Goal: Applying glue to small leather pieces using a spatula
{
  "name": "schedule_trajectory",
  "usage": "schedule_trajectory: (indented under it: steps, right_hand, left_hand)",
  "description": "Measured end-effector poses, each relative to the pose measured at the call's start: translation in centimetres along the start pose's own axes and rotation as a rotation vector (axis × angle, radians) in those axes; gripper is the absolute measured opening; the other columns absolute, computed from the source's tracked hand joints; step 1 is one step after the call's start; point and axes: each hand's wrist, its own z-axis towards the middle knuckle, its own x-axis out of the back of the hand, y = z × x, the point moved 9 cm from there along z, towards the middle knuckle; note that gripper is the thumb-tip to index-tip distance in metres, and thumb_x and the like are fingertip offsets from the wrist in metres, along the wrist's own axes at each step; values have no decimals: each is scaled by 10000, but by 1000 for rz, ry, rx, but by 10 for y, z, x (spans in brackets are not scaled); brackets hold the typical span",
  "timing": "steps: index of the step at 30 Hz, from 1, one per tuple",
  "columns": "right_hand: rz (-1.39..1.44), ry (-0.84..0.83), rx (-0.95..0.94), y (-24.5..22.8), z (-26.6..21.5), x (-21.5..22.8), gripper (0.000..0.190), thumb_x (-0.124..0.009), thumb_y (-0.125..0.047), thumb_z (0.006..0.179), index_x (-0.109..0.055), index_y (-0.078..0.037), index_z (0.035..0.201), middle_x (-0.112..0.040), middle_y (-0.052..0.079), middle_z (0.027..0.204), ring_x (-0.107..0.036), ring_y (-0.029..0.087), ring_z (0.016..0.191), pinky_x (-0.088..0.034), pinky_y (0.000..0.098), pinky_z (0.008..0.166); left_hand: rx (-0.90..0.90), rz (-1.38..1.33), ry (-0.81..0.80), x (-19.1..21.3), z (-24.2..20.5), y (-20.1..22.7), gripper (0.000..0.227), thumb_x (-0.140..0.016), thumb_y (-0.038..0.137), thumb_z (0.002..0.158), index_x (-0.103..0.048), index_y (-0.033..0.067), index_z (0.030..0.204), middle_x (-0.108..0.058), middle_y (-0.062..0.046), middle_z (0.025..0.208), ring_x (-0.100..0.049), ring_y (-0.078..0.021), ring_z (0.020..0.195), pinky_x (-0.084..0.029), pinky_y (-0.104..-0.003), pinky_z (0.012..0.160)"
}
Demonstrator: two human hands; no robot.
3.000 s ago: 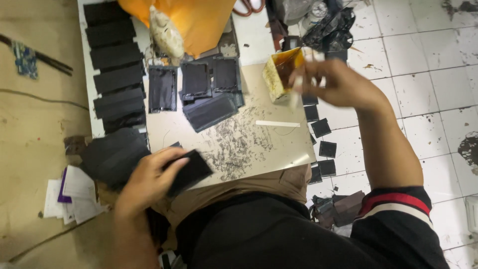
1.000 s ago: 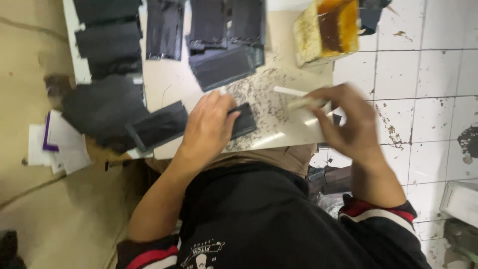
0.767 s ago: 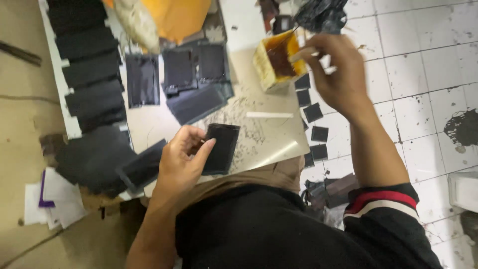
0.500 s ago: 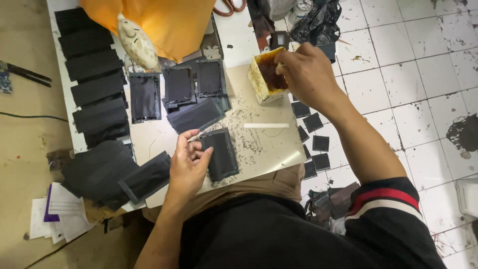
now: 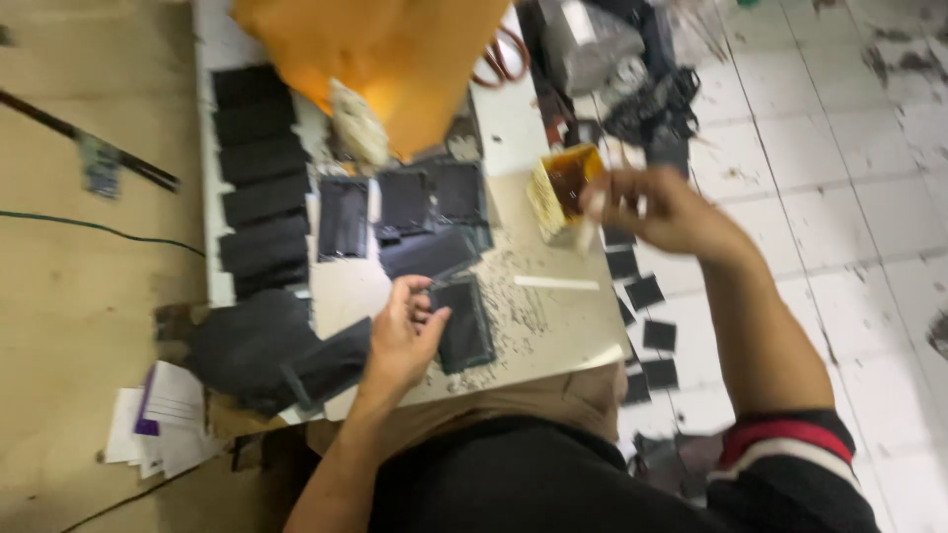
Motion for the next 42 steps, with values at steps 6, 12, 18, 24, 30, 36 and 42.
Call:
schedule_trajectory:
  steps: [6,12,18,24,30,36,42]
  right_hand:
    - [372,60,1,9,-23,-56,216,-743,7,890,-750,11,1106,-689,109,635,-611,200,593,-506,332,636]
    - [456,211,19,32,-26,-116,259,-745,-29,925,-718,0,1181,-622,63,615,-538,122,587,-480,247,623]
    - [545,284,-11,41,-32,-139,250,-741,-56,941,-709,12,1179,-656,87,613,-544,116,545,-495,234,586]
    - [657,342,-42,54,-35,-151,249,-704,-38,959,-683,36,1196,-704,115,695,-632,130,608,-520,228,571]
    - [662,381,-44,46,-39,-145,289,-677,-42,982,-642,40,1257,-700,95,744,-644,119,650,-537,220,579]
    - [672,429,-10,42,-42,-139,335,-682,-39,974,-636,12,1303,-652,99,704,-641,137,622,-541,240,553]
    - [712,450,-27,46,-43,-140,242,-650,-47,1003,-684,27,1231,-639,107,701,-647,152,619,-548,259,560]
  left_hand:
    - [-27,-103,14,-4,7,-7,463,-790,62,849,-570,71,1257,-727,-153,878,-705,-217,704,-615,-298,608]
    - [-61,-55,42,8,-3,14,454,-811,55,807,-641,63,1229,-706,-117,841,-691,-172,639,-594,-267,549]
    - [-111,56,28,14,-2,20,482,-858,131,766,-682,79,1212,-693,-129,874,-712,-202,622,-564,-314,523]
    - [-202,172,18,16,-4,31,488,-874,184,733,-670,73,1163,-685,-103,820,-686,-239,615,-537,-362,555]
    - [-258,264,9,18,-6,36,488,-878,212,738,-660,53,1145,-671,-102,807,-664,-288,641,-518,-423,606]
    - [-253,310,-20,18,-10,46,509,-870,209,737,-645,53,1166,-653,-91,827,-693,-350,759,-538,-461,713]
    - [-244,335,-25,18,-13,47,511,-869,233,743,-643,67,1169,-640,-82,822,-698,-357,803,-542,-474,752]
